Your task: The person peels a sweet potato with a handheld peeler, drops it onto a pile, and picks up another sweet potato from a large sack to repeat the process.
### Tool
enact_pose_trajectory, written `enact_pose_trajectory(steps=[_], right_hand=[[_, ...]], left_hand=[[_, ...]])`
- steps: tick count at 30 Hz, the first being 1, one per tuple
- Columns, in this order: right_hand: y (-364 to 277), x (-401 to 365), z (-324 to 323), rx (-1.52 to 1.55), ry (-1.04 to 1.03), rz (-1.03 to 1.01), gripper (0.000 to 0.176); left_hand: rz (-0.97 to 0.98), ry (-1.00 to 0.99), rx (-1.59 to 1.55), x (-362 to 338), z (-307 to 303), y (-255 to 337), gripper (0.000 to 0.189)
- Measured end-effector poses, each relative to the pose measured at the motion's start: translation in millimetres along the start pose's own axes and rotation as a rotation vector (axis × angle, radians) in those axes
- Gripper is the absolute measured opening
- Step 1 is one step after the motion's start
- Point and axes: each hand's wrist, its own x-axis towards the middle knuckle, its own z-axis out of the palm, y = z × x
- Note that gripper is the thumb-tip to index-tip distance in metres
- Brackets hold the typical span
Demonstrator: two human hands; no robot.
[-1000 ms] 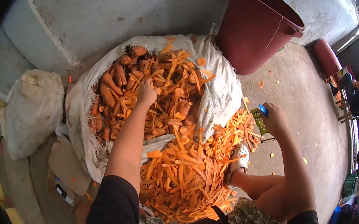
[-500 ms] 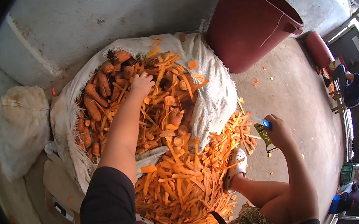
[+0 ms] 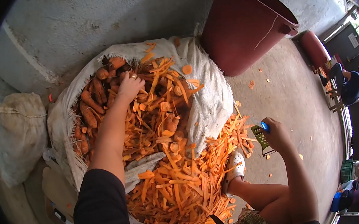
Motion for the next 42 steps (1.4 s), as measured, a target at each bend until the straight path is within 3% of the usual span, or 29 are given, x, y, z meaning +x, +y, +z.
enact_pose_trajectory(steps=[3, 4, 6, 7, 8, 10, 12, 13, 16, 18, 23, 28, 30, 32, 34, 36, 37, 40, 42], right_hand=[[1, -3, -1, 0.032, 0.003, 0.001, 0.014], [2, -5, -2, 0.021, 0.005, -0.001, 0.014], [0, -7, -1, 0.016, 0.010, -0.016, 0.015], [-2, -7, 0, 0.046, 0.058, 0.001, 0.014], [-5, -8, 0, 0.077, 0.107, 0.016, 0.015], [-12, -10, -4, 0.102, 0.102, 0.044, 0.016], [-19, -15, -6, 0.133, 0.096, 0.074, 0.018], [-21, -18, -6, 0.173, 0.123, 0.086, 0.019], [-29, -27, -5, 0.297, 0.183, 0.067, 0.022], [-46, -37, -8, 0.386, 0.213, 0.021, 0.024], [-98, -87, -20, 1.156, 0.198, 0.014, 0.027], [-132, -153, -44, 1.634, 0.134, 0.047, 0.017], [-137, -175, -48, 1.735, 0.087, -0.038, 0.017], [-146, -201, -50, 1.739, 0.066, -0.076, 0.018], [-165, -235, -54, 1.691, 0.108, -0.046, 0.022], [-173, -239, -34, 1.499, 0.177, -0.131, 0.026], [-175, -243, -31, 1.437, 0.183, -0.153, 0.029], [-190, -249, -29, 1.588, 0.109, -0.112, 0.030], [-194, -249, -22, 1.531, 0.080, -0.134, 0.029]], left_hand=[[-0.435, 0.138, -0.364, -12, -6, -4, 0.029], [-0.438, 0.140, -0.361, -21, -23, -4, 0.029], [-0.666, 0.114, -0.903, -42, -45, -6, 0.038], [-0.688, 0.244, -1.034, -47, -30, -3, 0.054], [-0.700, 0.250, -1.024, -55, -28, -1, 0.054], [-0.815, 0.268, -2.056, -82, -50, 11, 0.060], [-0.495, 0.402, -2.507, -109, -55, 22, 0.061], [-0.493, 0.398, -2.691, -131, -86, 31, 0.058], [-0.065, 0.451, -2.941, -180, -136, 59, 0.052], [-0.056, 0.393, -3.347, -209, -152, 84, 0.044], [0.177, 0.575, -3.382, -276, -223, 151, 0.048], [0.396, 0.484, -3.325, -332, -316, 188, 0.049], [0.343, 0.453, -3.392, -350, -327, 201, 0.053], [0.283, 0.201, -3.362, -363, -323, 211, 0.050], [0.176, 0.204, -3.302, -384, -338, 214, 0.045], [-0.078, 0.043, -3.299, -401, -348, 217, 0.039], [-0.320, 0.052, -3.201, -408, -351, 224, 0.036], [-0.511, -0.020, -3.102, -430, -357, 234, 0.037], [-0.586, 0.004, -3.098, -437, -342, 238, 0.038]])
